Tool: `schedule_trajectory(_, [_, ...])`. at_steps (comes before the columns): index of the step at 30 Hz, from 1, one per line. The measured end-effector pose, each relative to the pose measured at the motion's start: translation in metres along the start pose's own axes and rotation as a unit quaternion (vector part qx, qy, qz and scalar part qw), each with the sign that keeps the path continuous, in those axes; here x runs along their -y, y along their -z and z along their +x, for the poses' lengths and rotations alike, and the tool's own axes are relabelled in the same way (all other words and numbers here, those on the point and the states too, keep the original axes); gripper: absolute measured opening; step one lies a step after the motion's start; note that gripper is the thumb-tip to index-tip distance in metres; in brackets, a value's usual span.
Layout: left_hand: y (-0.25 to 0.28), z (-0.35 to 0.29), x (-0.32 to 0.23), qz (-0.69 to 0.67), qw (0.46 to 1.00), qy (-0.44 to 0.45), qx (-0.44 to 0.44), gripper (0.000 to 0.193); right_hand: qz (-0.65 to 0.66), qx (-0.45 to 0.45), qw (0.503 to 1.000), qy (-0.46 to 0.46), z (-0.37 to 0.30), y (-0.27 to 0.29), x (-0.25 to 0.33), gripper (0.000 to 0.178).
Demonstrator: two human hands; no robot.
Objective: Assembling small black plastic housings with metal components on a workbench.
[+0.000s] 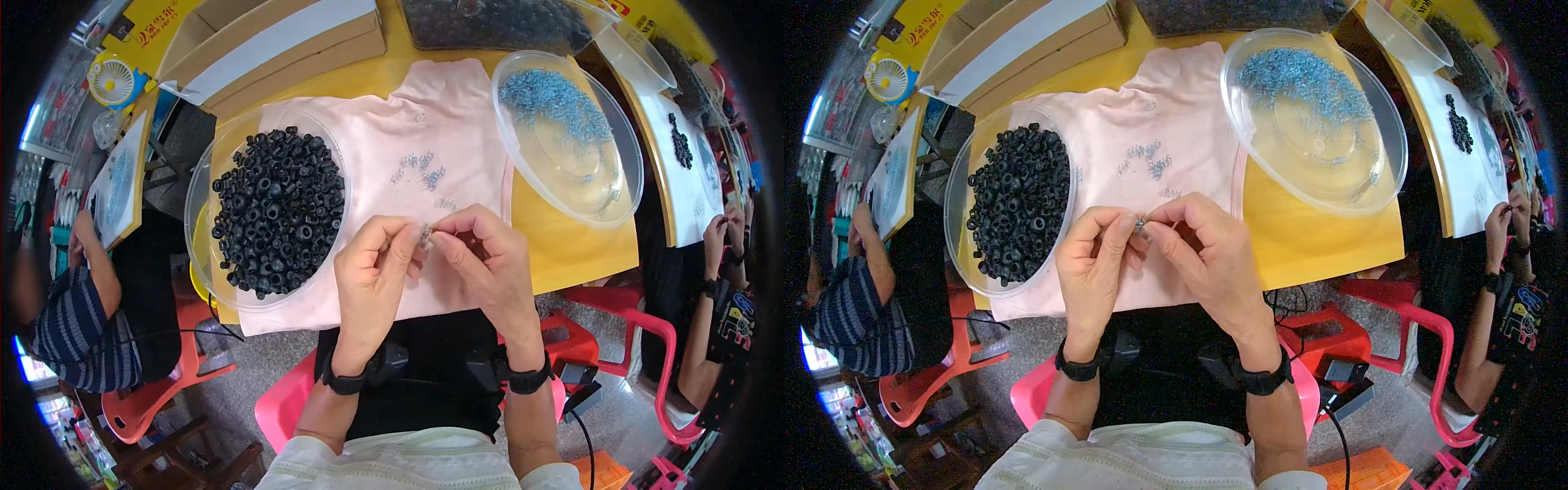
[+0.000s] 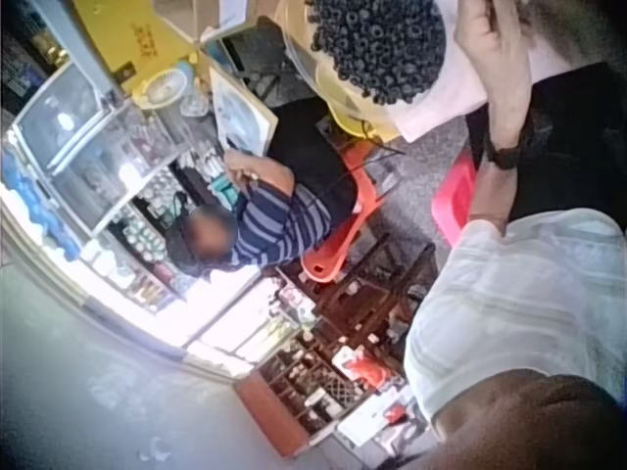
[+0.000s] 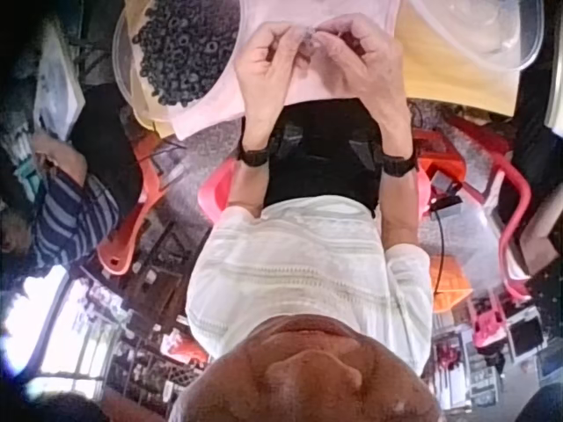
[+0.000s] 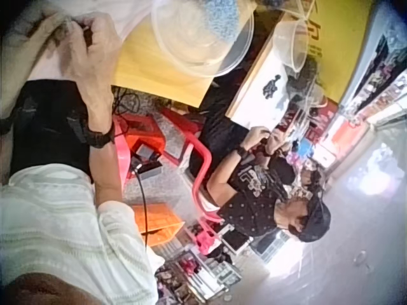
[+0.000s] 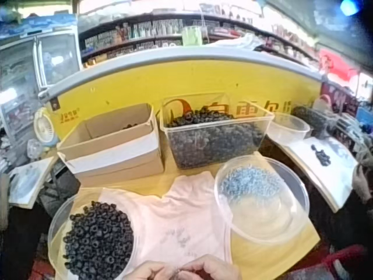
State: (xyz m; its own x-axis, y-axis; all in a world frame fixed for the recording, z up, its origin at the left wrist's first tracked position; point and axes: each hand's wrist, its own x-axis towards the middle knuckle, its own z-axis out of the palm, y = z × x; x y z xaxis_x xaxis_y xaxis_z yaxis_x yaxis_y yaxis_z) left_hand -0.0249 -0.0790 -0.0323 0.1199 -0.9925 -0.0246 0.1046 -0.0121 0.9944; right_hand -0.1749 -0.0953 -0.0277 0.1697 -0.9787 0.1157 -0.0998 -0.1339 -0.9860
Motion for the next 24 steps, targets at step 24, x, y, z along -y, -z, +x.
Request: schedule_trajectory(24, [0.003, -0.002, 0.005, 0.011, 0.999, -0.030, 0.034, 0.019, -0.016, -0.033, 0.999, -0.029, 0.002, -0.001, 0.005, 0.017])
